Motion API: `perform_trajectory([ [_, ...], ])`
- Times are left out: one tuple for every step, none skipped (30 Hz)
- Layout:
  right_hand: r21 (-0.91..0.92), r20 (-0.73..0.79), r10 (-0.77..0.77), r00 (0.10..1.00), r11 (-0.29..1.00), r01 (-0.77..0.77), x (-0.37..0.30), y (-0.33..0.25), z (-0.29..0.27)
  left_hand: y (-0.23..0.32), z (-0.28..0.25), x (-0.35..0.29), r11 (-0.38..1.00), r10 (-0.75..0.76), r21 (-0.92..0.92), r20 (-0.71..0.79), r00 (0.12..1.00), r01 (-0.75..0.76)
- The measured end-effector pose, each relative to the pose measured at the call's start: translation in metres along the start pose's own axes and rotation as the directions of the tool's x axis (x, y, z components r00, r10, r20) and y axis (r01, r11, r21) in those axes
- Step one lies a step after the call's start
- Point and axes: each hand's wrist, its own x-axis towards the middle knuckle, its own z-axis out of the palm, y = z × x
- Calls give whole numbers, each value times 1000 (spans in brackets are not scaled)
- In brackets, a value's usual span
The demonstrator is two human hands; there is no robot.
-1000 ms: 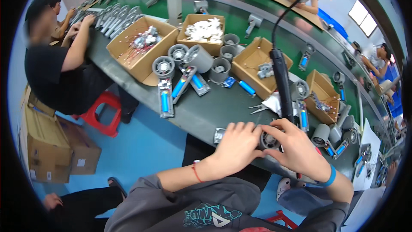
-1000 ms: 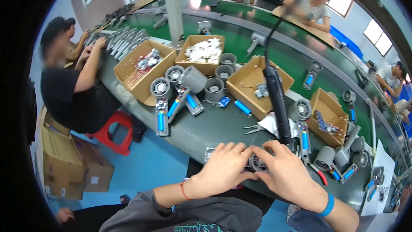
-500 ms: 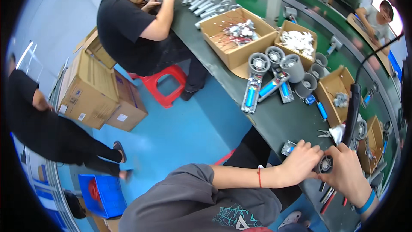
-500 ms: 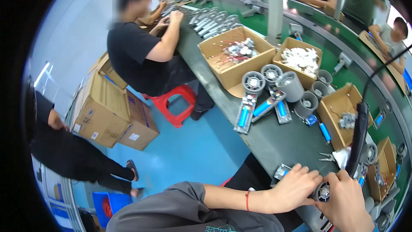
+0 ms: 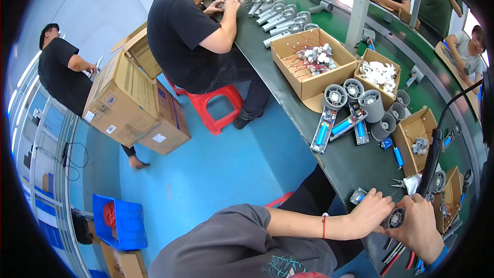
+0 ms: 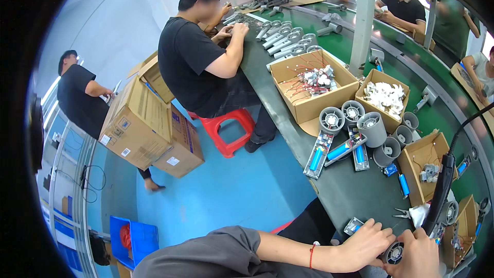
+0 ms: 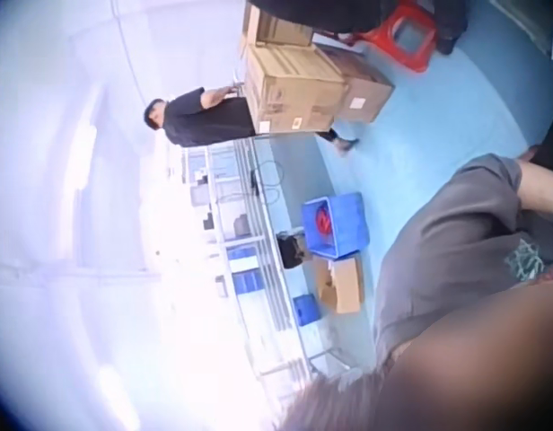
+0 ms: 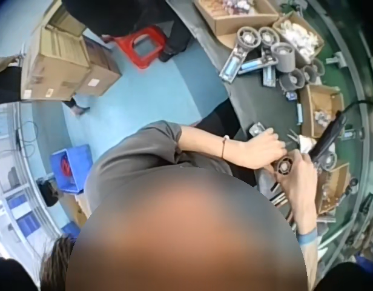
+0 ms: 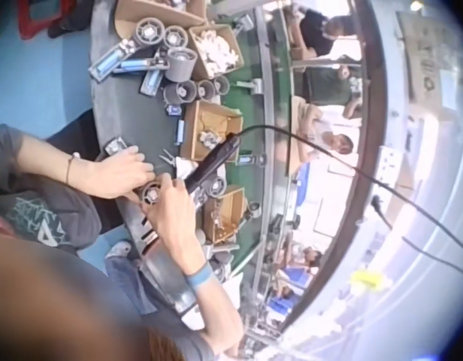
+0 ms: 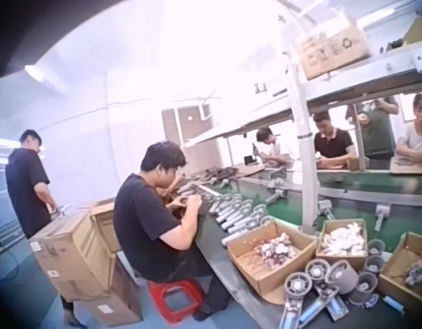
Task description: Assemble components of small electronic fans on a factory production line.
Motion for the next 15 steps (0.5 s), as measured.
perform_trajectory([
  [-14,-5,1,1000,1000,-1,-1,0,-1,0,-1,1,1000,5,-1,2,1000,-5],
  [-15,-6,6,1000,1000,-6,-1,0,-2,1,-1,2,1000,-8,7,24,1000,8],
  [0,6,0,1000,1000,0,0,0,-2,2,-2,2,1000,-21,15,45,999,20],
  [14,17,1,1000,1000,-1,0,1,-3,2,-3,2,1000,-9,11,47,999,9],
  [11,14,12,1000,1000,-12,-1,1,-4,2,-4,1,1000,-13,0,37,999,13],
  [18,11,-14,1000,1000,14,-1,1,-4,3,-4,0,1000,-18,-11,26,999,18],
  [25,6,-38,999,999,38,-1,0,-4,2,-4,1,1000,-4,-14,28,1000,5],
  [5,-6,-67,998,998,67,-2,0,-4,2,-2,1,1000,-14,11,38,999,13],
  [2,-10,-53,999,999,53,-2,-2,-4,3,-2,1,999,-23,36,47,999,21],
  [11,-30,-51,998,999,52,-4,-3,-5,8,-9,3,996,-44,75,87,995,38],
  [20,-49,-49,998,999,50,-5,-3,-5,12,-11,1,997,-28,71,88,996,22],
  [2,-54,-44,998,999,44,-7,-3,-1,16,-11,-2,991,-20,134,54,998,13],
  [-1,-56,-32,998,999,32,-7,-2,1,19,-10,-3,980,-14,196,18,1000,10],
  [1,-72,-36,997,999,36,-6,-1,4,22,-7,-4,990,-36,134,-27,999,40],
  [4,-86,-41,995,999,42,-7,0,4,22,-6,-2,991,-28,131,-22,999,31],
])
